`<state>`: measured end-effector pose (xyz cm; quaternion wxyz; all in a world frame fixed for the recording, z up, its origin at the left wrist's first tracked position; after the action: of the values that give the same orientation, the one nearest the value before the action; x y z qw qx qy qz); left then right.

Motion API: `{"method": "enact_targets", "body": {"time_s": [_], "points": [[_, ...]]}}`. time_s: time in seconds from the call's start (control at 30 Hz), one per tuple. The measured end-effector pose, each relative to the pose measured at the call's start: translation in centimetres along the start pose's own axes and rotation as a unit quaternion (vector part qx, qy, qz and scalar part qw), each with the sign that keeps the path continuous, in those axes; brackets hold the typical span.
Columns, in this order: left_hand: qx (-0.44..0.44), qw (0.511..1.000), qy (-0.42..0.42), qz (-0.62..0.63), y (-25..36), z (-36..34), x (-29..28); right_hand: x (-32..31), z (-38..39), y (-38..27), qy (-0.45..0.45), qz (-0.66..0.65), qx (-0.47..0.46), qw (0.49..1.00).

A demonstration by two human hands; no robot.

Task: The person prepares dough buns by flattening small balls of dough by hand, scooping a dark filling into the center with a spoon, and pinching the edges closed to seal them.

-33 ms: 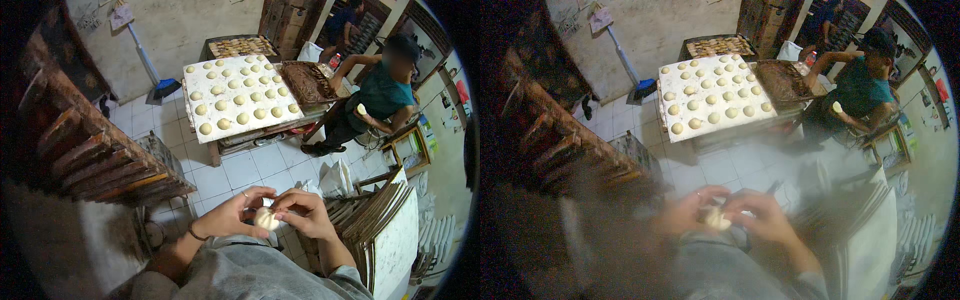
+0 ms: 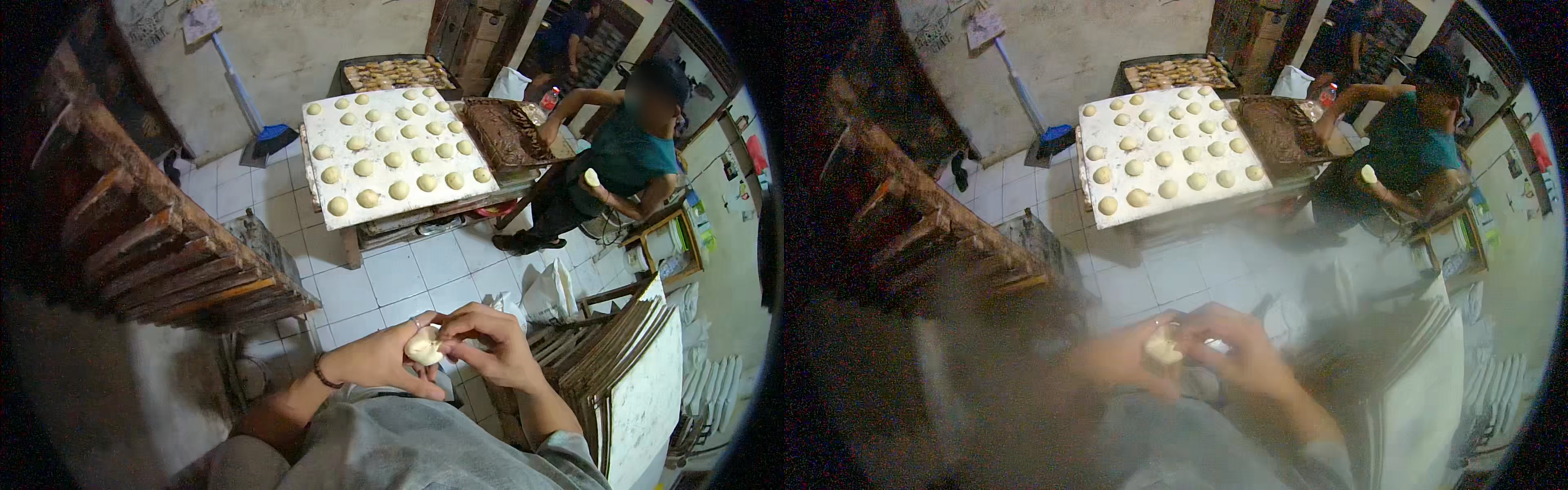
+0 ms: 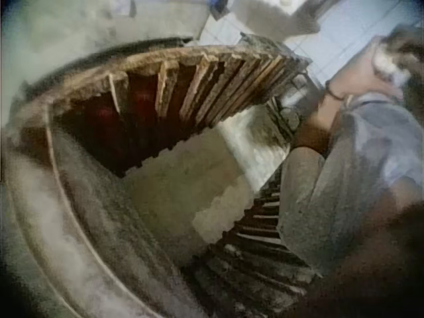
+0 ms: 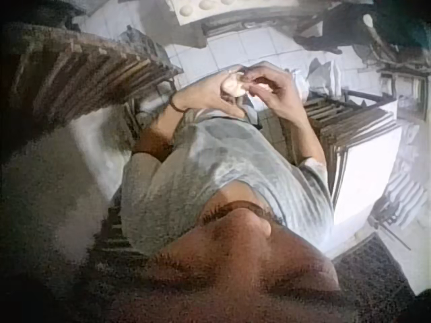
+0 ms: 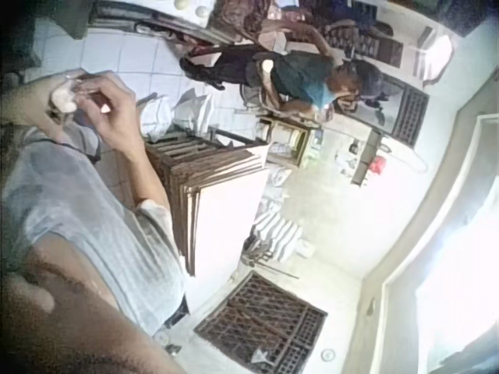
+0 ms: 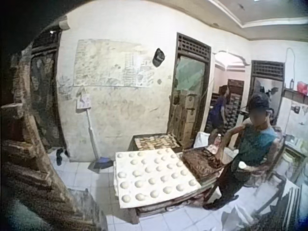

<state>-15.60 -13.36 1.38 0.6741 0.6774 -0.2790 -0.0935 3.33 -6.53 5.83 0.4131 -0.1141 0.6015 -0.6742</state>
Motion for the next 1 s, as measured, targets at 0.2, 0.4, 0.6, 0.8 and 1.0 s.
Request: {"method": "enact_targets", "body": {"time_s": [0.2, 0.4, 0.6, 0.8, 1.0], "points": [[0.057, 0.962, 0.127, -0.235, -1.2, -0.7, 0.1, 1.1, -0.1, -1.0, 0.037, 0.115, -0.072, 0.99], [0.052, 0.937, 0.226, -0.26, -1.9, -0.8, 0.9, 1.7, -0.3, -0.7, 0.062, 0.113, -0.049, 0.99], [0.128, 0.903, 0.303, -0.278, -2.4, -0.9, 1.0, 2.5, -0.6, 0.0, 0.149, 0.1, -0.073, 0.981], [0.16, 0.916, 0.292, -0.223, -2.6, -1.0, 1.3, 2.7, -0.4, 0.1, 0.147, 0.138, -0.025, 0.979], [0.014, 0.993, 0.095, -0.063, -1.8, -0.7, -0.2, 1.8, 0.3, -0.5, 0.057, 0.138, -0.085, 0.985]]}}
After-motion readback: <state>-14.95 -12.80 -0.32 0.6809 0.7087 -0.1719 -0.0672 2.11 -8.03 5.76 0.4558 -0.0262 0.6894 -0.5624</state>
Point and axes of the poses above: each hand's wrist, its own z-axis away from the middle knuckle, its own x-axis out of the palm, y = z × x, the point moved 3 cm from there along -z, towards the middle knuckle, and after that the axes turned 15 degrees about x, right-handed, at the moved point
